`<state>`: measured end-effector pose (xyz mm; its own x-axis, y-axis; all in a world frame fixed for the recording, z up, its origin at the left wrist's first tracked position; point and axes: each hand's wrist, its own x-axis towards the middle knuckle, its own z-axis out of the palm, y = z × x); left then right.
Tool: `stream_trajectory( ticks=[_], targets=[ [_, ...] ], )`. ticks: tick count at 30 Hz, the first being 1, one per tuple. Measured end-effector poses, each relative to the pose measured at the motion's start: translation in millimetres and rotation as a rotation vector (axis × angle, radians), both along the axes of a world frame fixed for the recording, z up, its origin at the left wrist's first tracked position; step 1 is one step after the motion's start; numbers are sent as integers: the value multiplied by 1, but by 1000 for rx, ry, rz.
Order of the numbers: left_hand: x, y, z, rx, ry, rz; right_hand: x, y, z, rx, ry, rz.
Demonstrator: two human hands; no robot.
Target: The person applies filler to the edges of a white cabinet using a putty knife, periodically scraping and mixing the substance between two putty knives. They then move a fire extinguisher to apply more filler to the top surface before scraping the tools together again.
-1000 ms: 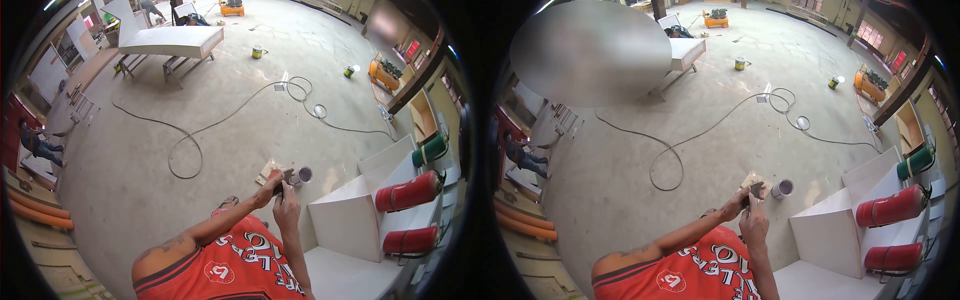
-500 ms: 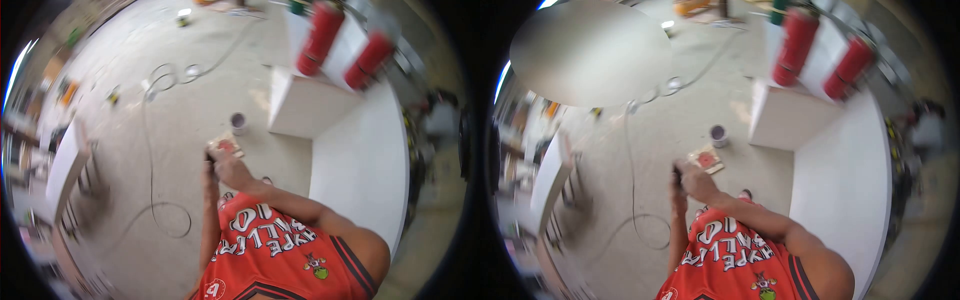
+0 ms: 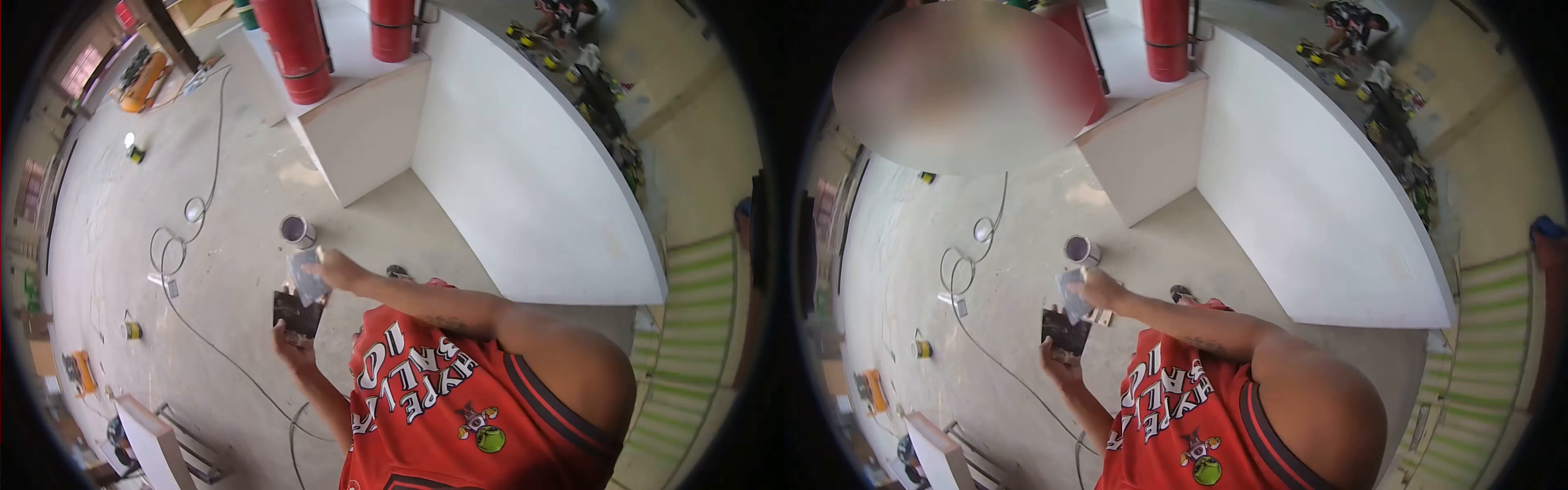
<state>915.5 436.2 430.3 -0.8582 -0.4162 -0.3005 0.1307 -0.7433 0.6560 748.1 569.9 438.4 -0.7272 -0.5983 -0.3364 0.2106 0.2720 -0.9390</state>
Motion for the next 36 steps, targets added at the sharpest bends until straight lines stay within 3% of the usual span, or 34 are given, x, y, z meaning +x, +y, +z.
stream_trajectory(
  ticks=[1,3,4,6,8,9,10,11,12,13,14,16,17,19,20,21,23,24,27,28,29,31,32,33,34,35,36],
  targets=[
    [6,-13,-13,49,-20,-5,-6,10,11,5,-4,-23],
    [0,-9,-7,245,0,198,-10,31,32,-502,-702,-272],
    [-1,-8,0,322,10,192,-13,43,31,-497,-716,-274],
    [3,-26,-33,394,109,49,-11,55,26,-767,-1193,430],
    [-19,2,-7,247,40,130,6,51,82,-433,-1225,101],
    [-33,15,6,150,-12,133,6,36,26,-579,-1226,61],
    [-38,16,6,-73,27,89,3,27,-9,-485,-1093,-188],
    [-41,26,37,-91,73,19,10,17,4,-351,-638,-444],
    [-39,28,49,-120,78,-8,8,27,16,-192,-297,-399],
    [-38,29,57,-147,83,-35,9,31,27,-190,-298,-380],
    [-40,36,66,-146,81,-6,14,36,36,-230,-63,-397],
    [-37,50,79,120,89,223,37,51,33,-295,398,-348],
    [-38,45,70,116,102,229,36,43,23,-304,407,-341],
    [-33,44,46,16,77,182,43,35,8,-486,709,-141],
    [-29,44,53,-5,102,131,23,58,10,-198,499,375],
    [-26,46,58,-3,104,139,23,66,12,-198,499,383],
    [-29,46,67,3,50,162,18,65,16,-77,61,88],
    [-26,44,63,2,52,172,22,59,15,-78,62,98],
    [-29,43,44,170,78,198,34,40,19,-488,842,-12],
    [-26,39,29,9,9,161,29,48,25,-183,787,294],
    [-26,37,20,-149,-42,104,18,55,33,387,953,780],
    [-20,31,15,-69,24,55,23,63,5,-81,994,338],
    [-25,39,35,4,-13,98,30,65,44,-106,418,97],
    [-25,45,52,74,-63,144,33,63,47,-261,515,-81],
    [-15,17,10,299,265,-155,39,64,53,-314,439,-134],
    [-17,-8,-28,538,577,-436,40,63,52,-392,723,-130],
    [-27,4,-17,558,566,-489,39,58,40,-320,772,-41]
  ],
)
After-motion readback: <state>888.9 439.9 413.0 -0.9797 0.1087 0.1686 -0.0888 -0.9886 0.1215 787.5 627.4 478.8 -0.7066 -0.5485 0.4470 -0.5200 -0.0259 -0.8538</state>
